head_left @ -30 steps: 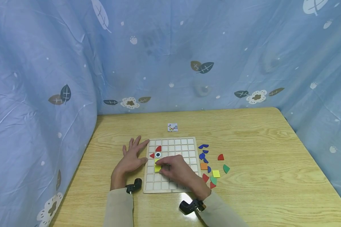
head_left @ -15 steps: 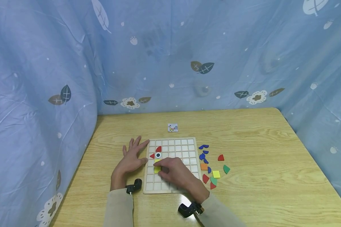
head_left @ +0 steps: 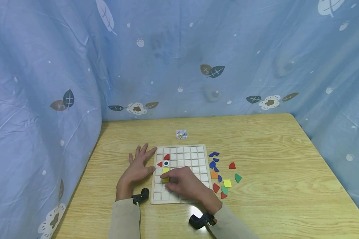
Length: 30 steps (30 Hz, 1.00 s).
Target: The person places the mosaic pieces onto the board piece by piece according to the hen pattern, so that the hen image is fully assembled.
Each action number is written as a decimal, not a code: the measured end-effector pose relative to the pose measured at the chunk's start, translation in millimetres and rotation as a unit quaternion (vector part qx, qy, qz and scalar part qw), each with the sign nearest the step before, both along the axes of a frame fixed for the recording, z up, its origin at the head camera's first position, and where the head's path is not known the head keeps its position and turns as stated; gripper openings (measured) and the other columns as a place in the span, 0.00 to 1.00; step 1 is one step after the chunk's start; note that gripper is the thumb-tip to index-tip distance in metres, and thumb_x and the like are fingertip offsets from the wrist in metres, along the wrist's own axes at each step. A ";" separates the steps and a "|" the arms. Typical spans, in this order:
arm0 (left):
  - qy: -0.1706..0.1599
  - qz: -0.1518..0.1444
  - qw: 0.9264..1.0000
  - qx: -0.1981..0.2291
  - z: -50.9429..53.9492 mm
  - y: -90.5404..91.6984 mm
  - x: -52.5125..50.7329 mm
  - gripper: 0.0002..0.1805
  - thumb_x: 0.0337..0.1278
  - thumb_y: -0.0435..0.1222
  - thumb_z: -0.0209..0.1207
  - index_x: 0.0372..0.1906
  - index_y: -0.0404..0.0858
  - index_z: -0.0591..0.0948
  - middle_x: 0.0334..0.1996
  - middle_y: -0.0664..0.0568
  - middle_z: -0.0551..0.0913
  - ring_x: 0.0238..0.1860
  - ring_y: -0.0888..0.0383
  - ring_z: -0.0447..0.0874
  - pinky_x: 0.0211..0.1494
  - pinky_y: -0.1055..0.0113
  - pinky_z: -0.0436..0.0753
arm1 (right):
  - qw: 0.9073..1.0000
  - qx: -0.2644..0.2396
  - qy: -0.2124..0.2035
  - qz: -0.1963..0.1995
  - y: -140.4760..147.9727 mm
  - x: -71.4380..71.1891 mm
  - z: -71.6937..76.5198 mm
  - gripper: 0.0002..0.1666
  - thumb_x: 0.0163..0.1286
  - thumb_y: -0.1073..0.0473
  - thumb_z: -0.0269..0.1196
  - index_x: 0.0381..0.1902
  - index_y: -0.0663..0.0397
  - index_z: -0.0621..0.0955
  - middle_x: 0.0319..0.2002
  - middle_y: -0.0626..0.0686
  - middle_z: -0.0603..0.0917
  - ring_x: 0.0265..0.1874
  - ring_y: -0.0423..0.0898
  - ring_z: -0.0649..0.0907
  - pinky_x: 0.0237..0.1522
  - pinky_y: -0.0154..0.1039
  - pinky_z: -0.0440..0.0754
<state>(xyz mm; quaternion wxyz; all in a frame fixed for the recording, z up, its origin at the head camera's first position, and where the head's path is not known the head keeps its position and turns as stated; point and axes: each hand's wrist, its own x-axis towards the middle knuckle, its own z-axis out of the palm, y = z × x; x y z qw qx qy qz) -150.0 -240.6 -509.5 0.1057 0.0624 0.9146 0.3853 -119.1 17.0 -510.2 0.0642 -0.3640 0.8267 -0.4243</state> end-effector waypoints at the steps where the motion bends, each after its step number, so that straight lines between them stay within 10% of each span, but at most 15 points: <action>1: -0.001 0.001 1.000 -0.001 0.2 0.3 0.2 0.46 0.61 0.32 0.64 0.87 0.47 0.67 0.91 0.39 0.43 0.90 0.34 0.24 0.83 0.28 0.18 | 1.000 -0.006 -0.001 -0.001 3.9 0.0 0.2 0.17 0.71 0.61 0.75 0.57 0.49 0.93 0.51 0.45 0.95 0.43 0.40 0.88 0.53 0.34 0.86; 12: -0.003 -0.004 1.000 -0.001 1.7 0.4 0.9 0.48 0.58 0.32 0.64 0.87 0.46 0.66 0.91 0.39 0.42 0.90 0.34 0.22 0.82 0.28 0.16 | 0.996 -0.059 -0.001 -0.064 84.1 7.8 9.5 0.19 0.66 0.59 0.80 0.55 0.49 0.93 0.52 0.40 0.95 0.53 0.44 0.93 0.56 0.46 0.91; 19: -0.006 -0.004 1.000 0.001 1.8 0.9 1.1 0.48 0.59 0.32 0.65 0.87 0.46 0.65 0.91 0.39 0.42 0.90 0.34 0.22 0.82 0.28 0.16 | 0.987 -0.057 0.028 -0.147 144.7 21.7 6.2 0.21 0.61 0.64 0.82 0.52 0.49 0.94 0.49 0.43 0.96 0.50 0.42 0.93 0.41 0.30 0.85; 30: -0.002 -0.004 1.000 0.000 -0.2 -0.1 0.3 0.48 0.59 0.32 0.65 0.87 0.46 0.65 0.91 0.39 0.42 0.90 0.33 0.22 0.82 0.28 0.16 | 0.965 -0.012 0.038 -0.258 215.5 43.9 8.7 0.20 0.61 0.64 0.82 0.52 0.48 0.94 0.48 0.44 0.96 0.52 0.28 0.89 0.59 0.13 0.73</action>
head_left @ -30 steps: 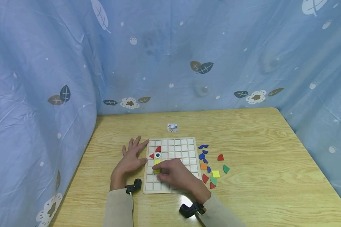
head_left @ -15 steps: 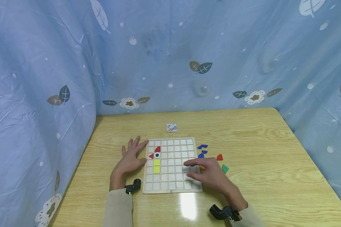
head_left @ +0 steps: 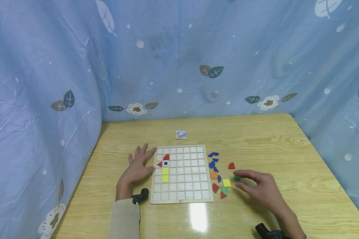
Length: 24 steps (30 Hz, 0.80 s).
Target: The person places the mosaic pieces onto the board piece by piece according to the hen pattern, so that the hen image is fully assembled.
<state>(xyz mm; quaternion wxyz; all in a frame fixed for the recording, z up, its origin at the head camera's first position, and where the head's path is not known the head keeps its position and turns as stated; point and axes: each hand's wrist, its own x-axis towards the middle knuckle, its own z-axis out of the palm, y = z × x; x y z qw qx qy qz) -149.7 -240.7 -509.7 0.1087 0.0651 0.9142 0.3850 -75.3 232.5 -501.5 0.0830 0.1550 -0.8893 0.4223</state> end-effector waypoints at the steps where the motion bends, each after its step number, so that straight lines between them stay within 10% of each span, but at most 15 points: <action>1: 0.000 -0.001 1.000 0.000 -0.1 0.0 0.0 0.48 0.59 0.33 0.65 0.87 0.46 0.65 0.91 0.39 0.42 0.90 0.33 0.22 0.82 0.28 0.16 | 1.000 0.002 0.000 -0.005 3.8 1.4 0.2 0.20 0.61 0.64 0.82 0.52 0.48 0.94 0.47 0.44 0.96 0.52 0.28 0.89 0.59 0.13 0.73; 24: 0.004 -0.004 1.000 0.009 -2.0 -1.4 -0.5 0.48 0.59 0.32 0.66 0.87 0.46 0.66 0.91 0.39 0.42 0.90 0.34 0.22 0.82 0.28 0.16 | 0.998 0.054 -0.005 -0.029 -4.4 -10.1 -18.6 0.24 0.59 0.67 0.82 0.53 0.48 0.93 0.49 0.45 0.95 0.54 0.40 0.92 0.57 0.10 0.70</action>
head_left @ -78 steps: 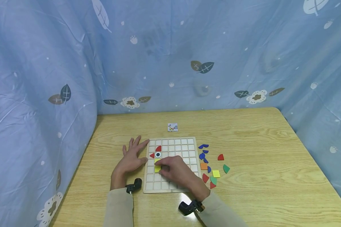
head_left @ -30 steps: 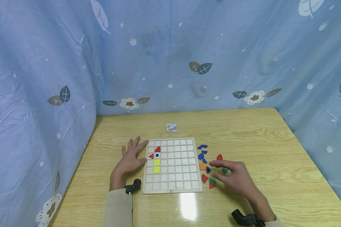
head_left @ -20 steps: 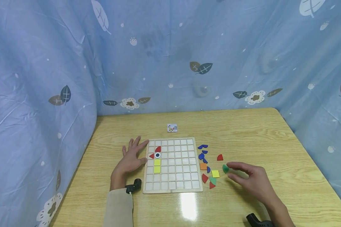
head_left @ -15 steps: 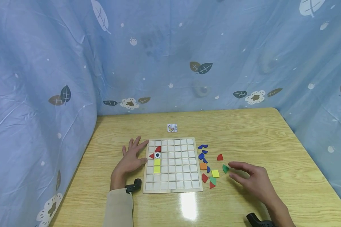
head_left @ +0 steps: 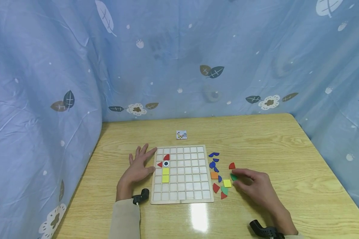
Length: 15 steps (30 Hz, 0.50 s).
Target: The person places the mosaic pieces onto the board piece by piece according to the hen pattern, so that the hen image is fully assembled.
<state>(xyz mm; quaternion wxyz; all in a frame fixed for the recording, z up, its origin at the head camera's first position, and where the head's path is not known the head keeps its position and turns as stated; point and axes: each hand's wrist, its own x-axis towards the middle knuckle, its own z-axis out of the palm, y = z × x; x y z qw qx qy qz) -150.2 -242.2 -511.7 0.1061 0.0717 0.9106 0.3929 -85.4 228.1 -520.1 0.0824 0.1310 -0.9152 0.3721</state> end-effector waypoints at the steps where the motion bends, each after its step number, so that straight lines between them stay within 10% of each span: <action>1: 0.000 0.000 1.000 0.000 0.3 0.2 0.0 0.48 0.59 0.32 0.66 0.87 0.46 0.66 0.91 0.39 0.42 0.90 0.34 0.22 0.82 0.28 0.17 | 1.000 0.005 0.001 -0.002 -0.1 0.1 0.4 0.24 0.59 0.67 0.82 0.53 0.48 0.93 0.49 0.44 0.95 0.54 0.41 0.92 0.57 0.10 0.70; 15: 0.002 -0.001 1.000 -0.004 1.0 0.0 0.1 0.48 0.59 0.31 0.65 0.87 0.45 0.66 0.91 0.38 0.42 0.90 0.33 0.23 0.82 0.27 0.17 | 0.999 0.027 0.014 -0.020 -1.2 3.8 -1.0 0.24 0.59 0.72 0.80 0.51 0.46 0.93 0.46 0.44 0.96 0.50 0.46 0.93 0.55 0.10 0.71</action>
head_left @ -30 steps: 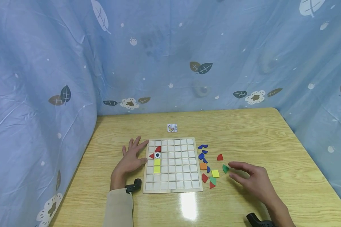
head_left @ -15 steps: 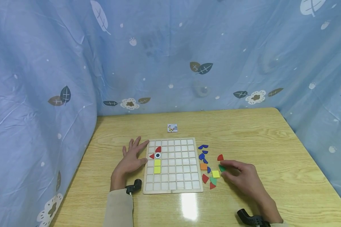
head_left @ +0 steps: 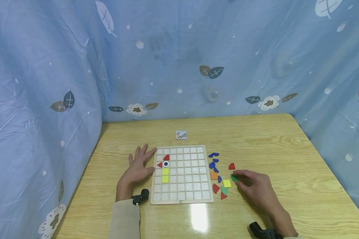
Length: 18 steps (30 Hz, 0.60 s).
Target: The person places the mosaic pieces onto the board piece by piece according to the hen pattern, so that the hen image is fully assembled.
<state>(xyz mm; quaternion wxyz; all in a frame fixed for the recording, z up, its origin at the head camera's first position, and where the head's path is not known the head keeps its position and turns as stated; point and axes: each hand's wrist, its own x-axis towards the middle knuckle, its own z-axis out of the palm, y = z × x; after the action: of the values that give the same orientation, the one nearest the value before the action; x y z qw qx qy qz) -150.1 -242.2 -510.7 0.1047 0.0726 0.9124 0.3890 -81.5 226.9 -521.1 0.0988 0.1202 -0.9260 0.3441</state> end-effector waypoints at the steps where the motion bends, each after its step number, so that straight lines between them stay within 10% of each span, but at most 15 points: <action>1: -0.001 0.000 1.000 0.000 0.3 0.2 0.2 0.48 0.59 0.31 0.65 0.87 0.45 0.66 0.91 0.38 0.42 0.90 0.33 0.23 0.81 0.27 0.17 | 1.000 -0.002 0.000 0.001 0.2 -0.1 0.9 0.24 0.59 0.72 0.80 0.51 0.46 0.93 0.46 0.44 0.96 0.49 0.45 0.94 0.54 0.11 0.72; 18: -0.003 0.000 1.000 0.003 1.2 0.9 1.1 0.48 0.59 0.31 0.65 0.87 0.45 0.65 0.91 0.38 0.42 0.90 0.33 0.22 0.81 0.27 0.16 | 0.989 -0.078 0.021 0.120 -36.8 -3.9 35.0 0.23 0.59 0.72 0.80 0.51 0.49 0.94 0.47 0.41 0.95 0.48 0.39 0.93 0.53 0.28 0.87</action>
<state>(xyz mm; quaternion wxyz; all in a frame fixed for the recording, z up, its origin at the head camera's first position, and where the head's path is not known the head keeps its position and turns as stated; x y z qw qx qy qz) -149.0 -241.2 -509.5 0.1070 0.0724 0.9108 0.3920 -85.5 190.1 -486.2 0.0851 0.2298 -0.8730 0.4216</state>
